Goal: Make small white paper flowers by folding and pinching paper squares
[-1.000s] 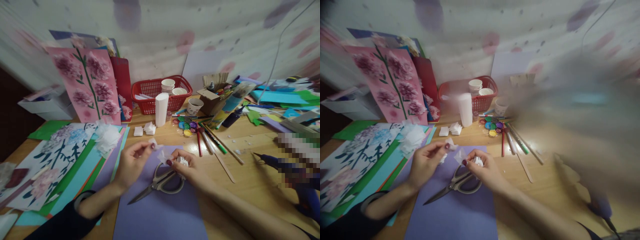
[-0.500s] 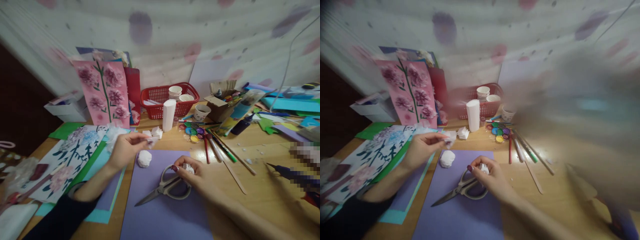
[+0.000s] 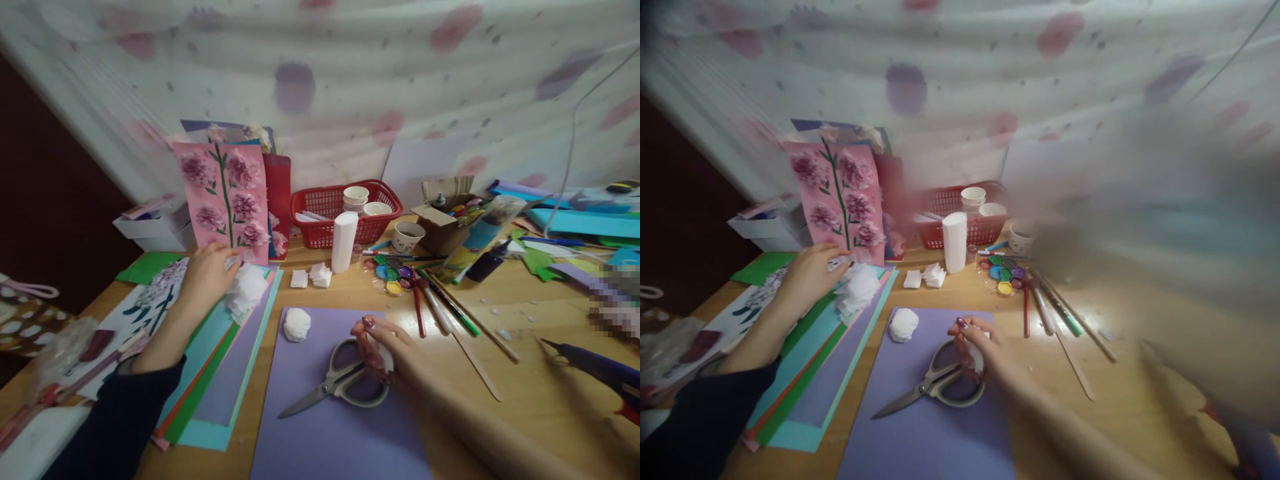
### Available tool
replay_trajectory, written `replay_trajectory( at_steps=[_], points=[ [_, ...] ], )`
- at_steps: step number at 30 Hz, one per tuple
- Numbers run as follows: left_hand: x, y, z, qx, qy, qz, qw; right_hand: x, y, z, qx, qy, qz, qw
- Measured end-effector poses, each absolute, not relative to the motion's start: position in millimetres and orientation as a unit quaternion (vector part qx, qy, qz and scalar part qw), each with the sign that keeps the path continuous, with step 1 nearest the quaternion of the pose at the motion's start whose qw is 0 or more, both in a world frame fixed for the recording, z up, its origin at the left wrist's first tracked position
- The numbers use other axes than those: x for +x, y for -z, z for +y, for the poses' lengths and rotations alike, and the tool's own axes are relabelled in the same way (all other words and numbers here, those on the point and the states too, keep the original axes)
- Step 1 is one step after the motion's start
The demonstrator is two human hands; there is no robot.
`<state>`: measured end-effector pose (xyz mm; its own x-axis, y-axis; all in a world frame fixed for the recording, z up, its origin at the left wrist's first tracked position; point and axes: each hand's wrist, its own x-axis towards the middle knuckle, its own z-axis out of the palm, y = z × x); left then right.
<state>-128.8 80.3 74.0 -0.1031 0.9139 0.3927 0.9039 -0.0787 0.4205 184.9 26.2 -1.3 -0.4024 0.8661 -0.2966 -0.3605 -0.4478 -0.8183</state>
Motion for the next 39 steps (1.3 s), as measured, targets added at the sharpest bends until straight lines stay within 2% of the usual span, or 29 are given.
replay_trajectory(
  at_steps=[3,5,8,14,20,30,39],
  points=[
    [-79.3,-81.9,57.9,0.731,-0.353,0.584,-0.011,184.5,-6.2,26.4,-0.329,-0.824,-0.255,0.384],
    [-41.6,-80.6,42.0,0.792,-0.394,0.465,0.028,185.5,-9.3,26.2,-0.308,-0.861,-0.198,0.354],
    [1.8,-69.9,26.8,0.864,-0.351,0.353,0.073,187.0,-10.5,26.3,-0.259,-0.885,-0.152,0.355],
    [15.4,-49.5,27.5,0.863,-0.267,0.403,0.145,189.9,-8.1,29.6,-0.215,-0.893,-0.157,0.364],
    [8.5,-54.5,31.1,0.787,-0.289,0.485,0.249,191.6,-7.7,29.3,-0.226,-0.886,-0.150,0.377],
    [5.1,-55.4,37.8,0.692,-0.329,0.476,0.431,192.1,-2.6,29.7,-0.281,-0.834,-0.221,0.420],
    [5.3,-54.3,31.9,0.704,-0.292,0.462,0.453,192.7,-4.7,22.4,-0.338,-0.753,-0.435,0.361]
  ],
)
